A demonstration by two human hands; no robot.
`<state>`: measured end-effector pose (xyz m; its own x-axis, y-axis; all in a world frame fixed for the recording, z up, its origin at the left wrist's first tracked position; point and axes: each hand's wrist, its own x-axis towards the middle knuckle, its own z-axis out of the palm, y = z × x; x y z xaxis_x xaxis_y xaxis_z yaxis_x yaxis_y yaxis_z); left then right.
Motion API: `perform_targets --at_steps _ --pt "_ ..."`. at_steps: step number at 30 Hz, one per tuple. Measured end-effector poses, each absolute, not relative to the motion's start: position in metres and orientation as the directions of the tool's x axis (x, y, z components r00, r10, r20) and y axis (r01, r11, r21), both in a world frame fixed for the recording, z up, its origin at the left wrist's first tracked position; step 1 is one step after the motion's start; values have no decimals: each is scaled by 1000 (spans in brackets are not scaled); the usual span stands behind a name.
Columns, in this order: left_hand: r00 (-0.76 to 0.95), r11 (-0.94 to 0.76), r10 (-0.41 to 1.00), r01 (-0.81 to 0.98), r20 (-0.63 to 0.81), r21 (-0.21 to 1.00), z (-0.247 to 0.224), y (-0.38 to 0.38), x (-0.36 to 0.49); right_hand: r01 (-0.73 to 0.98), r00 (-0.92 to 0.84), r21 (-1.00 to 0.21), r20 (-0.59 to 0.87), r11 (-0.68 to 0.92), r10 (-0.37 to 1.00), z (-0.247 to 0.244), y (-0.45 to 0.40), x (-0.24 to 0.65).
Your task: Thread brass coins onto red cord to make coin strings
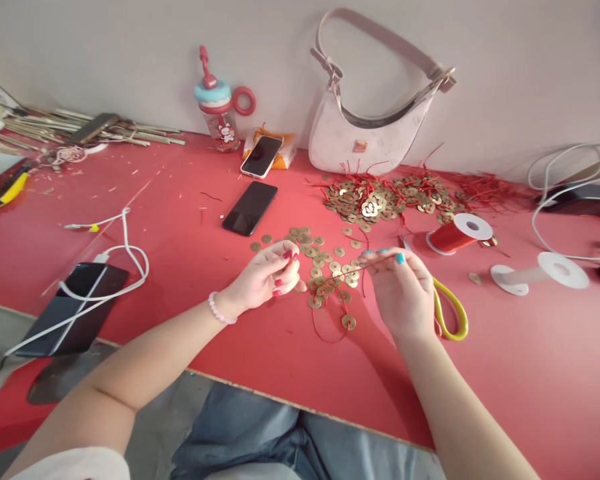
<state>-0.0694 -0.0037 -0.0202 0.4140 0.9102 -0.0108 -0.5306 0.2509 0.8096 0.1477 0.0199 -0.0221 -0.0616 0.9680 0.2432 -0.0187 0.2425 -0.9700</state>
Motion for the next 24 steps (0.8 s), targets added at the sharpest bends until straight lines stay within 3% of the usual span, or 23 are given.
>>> perform_targets --at_steps 6,8,10,14,18,21,24 --pt "446 407 882 -559 -152 722 -16 -2 -73 -43 -81 -993 112 109 990 -16 26 153" --pt "443 418 883 -585 -158 695 -17 0 -71 47 -95 -992 109 114 989 -19 26 152" --pt "441 433 879 -580 -181 691 -19 1 -68 256 -119 -957 107 134 987 -24 26 150" --pt "420 460 872 -528 -251 714 -24 2 -63 705 -274 -659 88 262 958 -35 22 142" --pt "398 432 885 -504 -242 748 -32 3 -63 858 -354 -380 49 345 934 -38 19 136" --pt "382 387 899 -462 -215 798 -38 4 -65 866 -389 -317 55 386 920 -38 19 136" --pt "373 348 909 -428 -187 834 -41 4 -66 828 -445 -334 97 451 890 -41 18 135"
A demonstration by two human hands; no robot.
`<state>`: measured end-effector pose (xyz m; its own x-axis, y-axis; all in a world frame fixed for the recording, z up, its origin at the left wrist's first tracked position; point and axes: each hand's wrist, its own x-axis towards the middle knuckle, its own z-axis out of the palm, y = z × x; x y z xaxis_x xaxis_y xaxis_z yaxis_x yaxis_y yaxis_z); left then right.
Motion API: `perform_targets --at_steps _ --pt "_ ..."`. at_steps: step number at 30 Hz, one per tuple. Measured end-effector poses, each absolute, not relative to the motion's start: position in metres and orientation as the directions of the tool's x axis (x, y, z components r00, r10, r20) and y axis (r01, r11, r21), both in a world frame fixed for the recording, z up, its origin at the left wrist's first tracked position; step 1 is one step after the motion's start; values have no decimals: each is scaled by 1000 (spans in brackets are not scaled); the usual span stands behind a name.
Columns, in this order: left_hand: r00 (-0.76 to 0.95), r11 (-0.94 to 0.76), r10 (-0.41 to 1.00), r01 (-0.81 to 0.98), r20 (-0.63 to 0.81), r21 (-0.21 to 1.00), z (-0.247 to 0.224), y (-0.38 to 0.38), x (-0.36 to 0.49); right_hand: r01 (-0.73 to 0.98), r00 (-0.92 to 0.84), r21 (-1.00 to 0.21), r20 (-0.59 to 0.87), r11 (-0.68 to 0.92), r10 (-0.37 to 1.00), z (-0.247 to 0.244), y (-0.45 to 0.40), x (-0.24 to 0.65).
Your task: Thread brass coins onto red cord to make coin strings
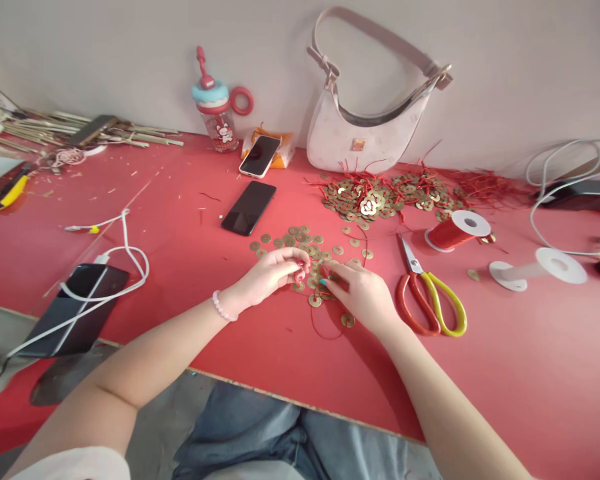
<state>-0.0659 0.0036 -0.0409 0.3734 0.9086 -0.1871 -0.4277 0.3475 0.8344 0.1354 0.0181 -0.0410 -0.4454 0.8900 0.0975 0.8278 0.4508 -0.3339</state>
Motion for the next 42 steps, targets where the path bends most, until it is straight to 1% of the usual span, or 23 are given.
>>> perform_targets --at_steps 2,4,7,10,17,20,23,28,31,36,42 --pt "414 359 893 -418 -177 835 -40 3 -67 795 -496 -346 100 498 862 -43 17 135" --pt "491 398 853 -392 -177 830 -38 1 -68 777 -534 -342 87 528 841 -44 17 134" --pt "612 450 770 -319 -181 834 -33 -2 -69 774 -551 -336 58 536 832 -43 16 134" --pt "661 457 729 -274 -179 846 -30 -3 -70 767 -560 -359 34 533 828 -42 16 135" --pt "613 427 771 -296 -173 855 -31 0 -72 720 -556 -488 21 494 831 -43 17 133" --pt "606 426 777 -302 -174 853 -32 0 -72 709 -554 -516 16 481 833 -43 17 132" --pt "599 423 781 -302 -174 854 -33 0 -72 733 -518 -510 10 450 855 -41 17 133" --pt "577 416 794 -283 -193 864 -35 1 -72 804 -402 -477 7 357 916 -37 21 138" --pt "567 402 800 -261 -197 878 -35 1 -71 829 -375 -451 -8 331 927 -35 25 142" --pt "569 300 810 -191 -143 935 -32 -1 -68 807 -422 -480 -61 344 905 -32 29 151" --pt "590 258 795 -117 -142 959 -28 -2 -67 739 -520 -559 -119 376 846 -28 27 154"
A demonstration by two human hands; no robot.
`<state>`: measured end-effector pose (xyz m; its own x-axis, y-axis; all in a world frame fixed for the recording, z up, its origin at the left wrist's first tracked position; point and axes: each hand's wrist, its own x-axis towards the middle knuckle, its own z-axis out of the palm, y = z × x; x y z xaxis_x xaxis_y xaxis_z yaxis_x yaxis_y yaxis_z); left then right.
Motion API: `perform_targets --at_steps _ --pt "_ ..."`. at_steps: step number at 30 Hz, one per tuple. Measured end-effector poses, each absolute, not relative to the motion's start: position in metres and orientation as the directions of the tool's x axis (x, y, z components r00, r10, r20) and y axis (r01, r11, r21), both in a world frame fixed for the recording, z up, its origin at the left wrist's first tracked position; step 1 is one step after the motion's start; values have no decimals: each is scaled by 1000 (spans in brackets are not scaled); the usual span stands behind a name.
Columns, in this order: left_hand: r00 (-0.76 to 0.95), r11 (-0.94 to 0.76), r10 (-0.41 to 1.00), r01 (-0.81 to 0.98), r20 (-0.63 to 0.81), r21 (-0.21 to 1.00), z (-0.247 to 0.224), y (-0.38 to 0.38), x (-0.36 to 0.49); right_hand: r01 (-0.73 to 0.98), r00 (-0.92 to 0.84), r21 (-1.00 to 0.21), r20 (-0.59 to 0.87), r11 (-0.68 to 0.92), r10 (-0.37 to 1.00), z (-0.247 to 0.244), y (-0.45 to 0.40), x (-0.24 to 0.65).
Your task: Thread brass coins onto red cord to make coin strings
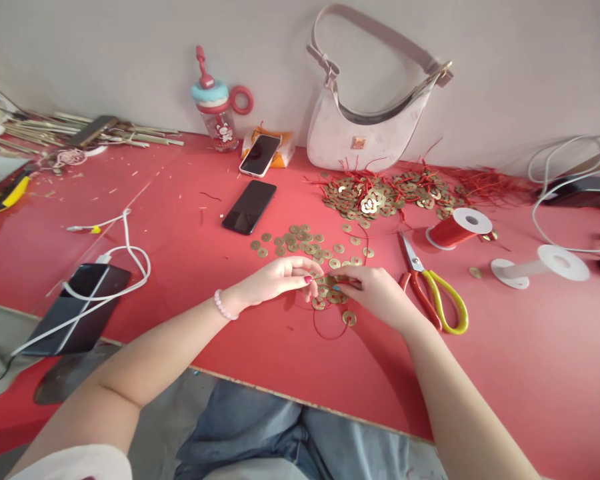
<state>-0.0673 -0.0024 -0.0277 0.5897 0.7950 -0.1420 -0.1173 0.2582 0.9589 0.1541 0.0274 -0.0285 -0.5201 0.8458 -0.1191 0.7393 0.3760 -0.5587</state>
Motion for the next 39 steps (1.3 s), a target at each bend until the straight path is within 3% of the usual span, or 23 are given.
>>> perform_targets --at_steps 10,21,27,32,39 --pt "588 253 793 -77 -161 964 -29 -3 -66 717 -608 -474 -66 511 791 -31 23 146" --pt "410 179 901 -54 -141 982 -38 2 -63 718 -584 -419 72 556 808 -35 19 143" --pt "271 -23 962 202 -33 979 -39 -1 -62 705 -487 -555 74 441 870 -30 19 141" --pt "229 -248 961 474 153 845 -39 -3 -61 602 -383 -747 40 282 923 -26 17 140" --pt "288 -366 928 596 236 715 -41 -4 -63 446 -337 -891 -82 82 938 -25 18 140"
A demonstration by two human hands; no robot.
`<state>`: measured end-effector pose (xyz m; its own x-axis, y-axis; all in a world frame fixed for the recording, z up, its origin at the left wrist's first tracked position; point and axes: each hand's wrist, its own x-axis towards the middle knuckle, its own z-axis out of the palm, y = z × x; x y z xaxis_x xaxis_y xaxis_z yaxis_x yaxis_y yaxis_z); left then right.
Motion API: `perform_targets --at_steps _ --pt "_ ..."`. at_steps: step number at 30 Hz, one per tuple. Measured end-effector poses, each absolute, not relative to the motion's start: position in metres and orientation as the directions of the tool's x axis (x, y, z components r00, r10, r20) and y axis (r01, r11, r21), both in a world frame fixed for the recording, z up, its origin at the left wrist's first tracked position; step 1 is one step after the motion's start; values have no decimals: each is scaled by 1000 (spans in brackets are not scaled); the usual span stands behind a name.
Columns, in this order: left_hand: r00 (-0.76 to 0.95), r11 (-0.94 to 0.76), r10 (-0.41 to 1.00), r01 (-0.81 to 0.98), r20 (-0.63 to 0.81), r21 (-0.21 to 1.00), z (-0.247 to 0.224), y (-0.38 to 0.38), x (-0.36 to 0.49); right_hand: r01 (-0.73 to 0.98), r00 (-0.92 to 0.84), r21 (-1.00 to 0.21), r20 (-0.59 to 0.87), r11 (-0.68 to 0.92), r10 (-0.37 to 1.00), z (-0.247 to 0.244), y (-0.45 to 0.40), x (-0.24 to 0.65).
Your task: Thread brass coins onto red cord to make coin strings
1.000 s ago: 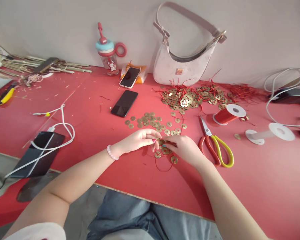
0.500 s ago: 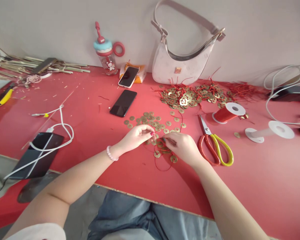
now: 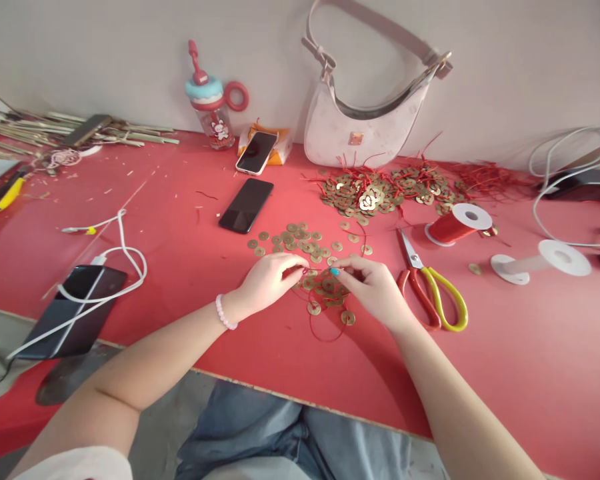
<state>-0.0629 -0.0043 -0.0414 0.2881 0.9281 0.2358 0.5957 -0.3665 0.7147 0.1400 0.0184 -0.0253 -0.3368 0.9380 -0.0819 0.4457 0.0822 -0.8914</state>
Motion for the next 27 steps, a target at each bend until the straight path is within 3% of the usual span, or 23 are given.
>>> perform_targets --at_steps 9,21,27 --pt "371 -455 888 616 272 643 -41 -6 -62 500 -369 -859 -100 106 924 -29 17 138" --pt "345 -334 921 454 182 826 -41 -8 -58 480 -334 -868 -50 124 941 -32 12 133" --pt "323 -313 931 459 172 831 -39 -9 -57 466 -330 -876 -40 126 943 -36 10 130"
